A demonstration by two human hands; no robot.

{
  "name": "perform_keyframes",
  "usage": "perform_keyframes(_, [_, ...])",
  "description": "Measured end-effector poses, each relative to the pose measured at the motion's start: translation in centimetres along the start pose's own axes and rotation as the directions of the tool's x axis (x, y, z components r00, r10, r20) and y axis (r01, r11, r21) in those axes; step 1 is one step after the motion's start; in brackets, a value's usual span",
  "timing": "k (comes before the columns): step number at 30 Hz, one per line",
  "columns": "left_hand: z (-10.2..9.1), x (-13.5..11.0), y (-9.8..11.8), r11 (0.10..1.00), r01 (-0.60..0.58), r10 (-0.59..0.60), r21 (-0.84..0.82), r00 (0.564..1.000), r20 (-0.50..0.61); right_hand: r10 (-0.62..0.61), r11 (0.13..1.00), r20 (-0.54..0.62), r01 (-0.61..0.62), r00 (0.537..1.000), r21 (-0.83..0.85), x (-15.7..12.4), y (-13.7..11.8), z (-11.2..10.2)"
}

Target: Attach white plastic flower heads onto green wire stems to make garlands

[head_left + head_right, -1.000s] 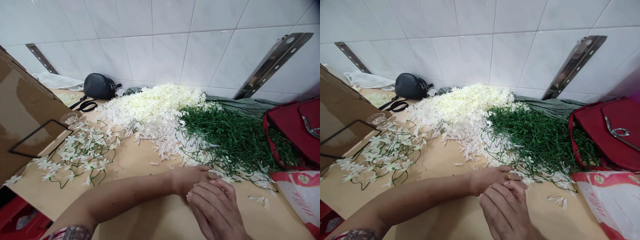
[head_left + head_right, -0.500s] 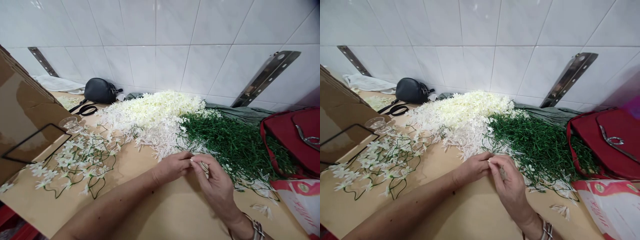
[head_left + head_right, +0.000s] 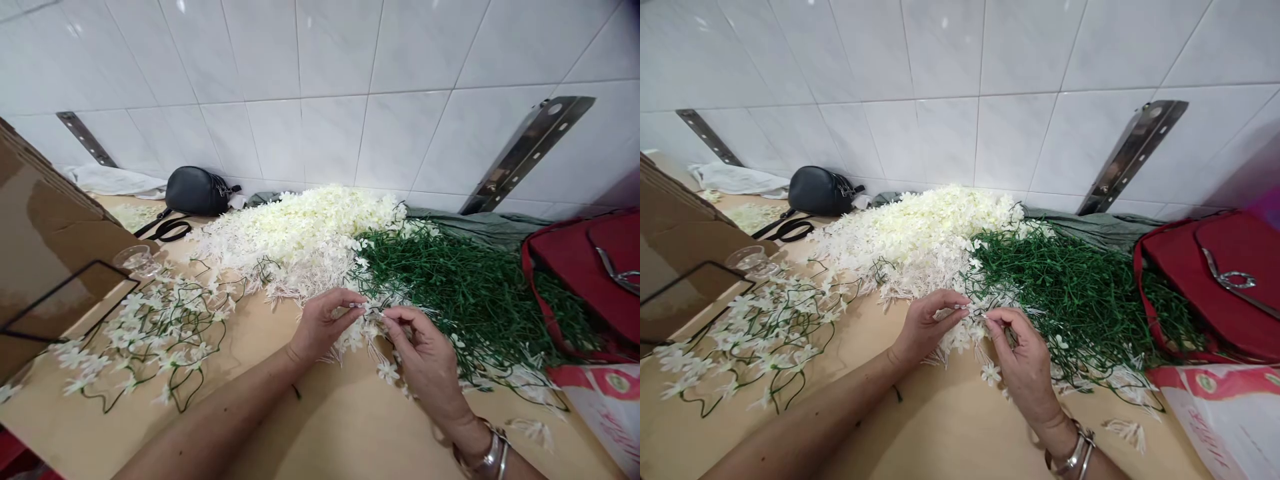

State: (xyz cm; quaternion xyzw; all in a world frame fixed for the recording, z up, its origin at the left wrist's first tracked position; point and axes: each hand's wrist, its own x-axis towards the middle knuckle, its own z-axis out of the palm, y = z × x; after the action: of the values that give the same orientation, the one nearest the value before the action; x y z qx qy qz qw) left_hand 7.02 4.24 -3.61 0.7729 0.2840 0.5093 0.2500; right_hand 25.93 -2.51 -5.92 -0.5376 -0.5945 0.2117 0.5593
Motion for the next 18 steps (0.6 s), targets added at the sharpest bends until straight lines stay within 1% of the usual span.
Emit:
perform_keyframes(4, [-0.5,0.3,0.3,1.0,0.006,-0.006,0.006,1.0,-0.026,0.025,0.999,0.001,-0.025,1.0,0.034,-0.1,0.0,-0.2])
perform_keyframes(8, [-0.5,0.3,0.0,0.999,0.047,-0.048,-0.013,0.998,-0.05,0.037,0.998,0.002,-0.037,0.999,0.044,-0.2,0.1,-0.1])
perform_keyframes(14, [-0.3,0.0,-0.6,0.992,0.114,-0.118,-0.048,0.988,-0.095,0.013,0.999,0.001,-0.013,1.0,0.034,-0.2,0.1,0.0])
perform_keyframes(18, [-0.3,0.0,-0.8,0.985,0.152,-0.16,-0.084,0.982,-0.104,-0.014,1.0,-0.003,0.014,1.0,0.016,-0.3,-0.1,-0.1])
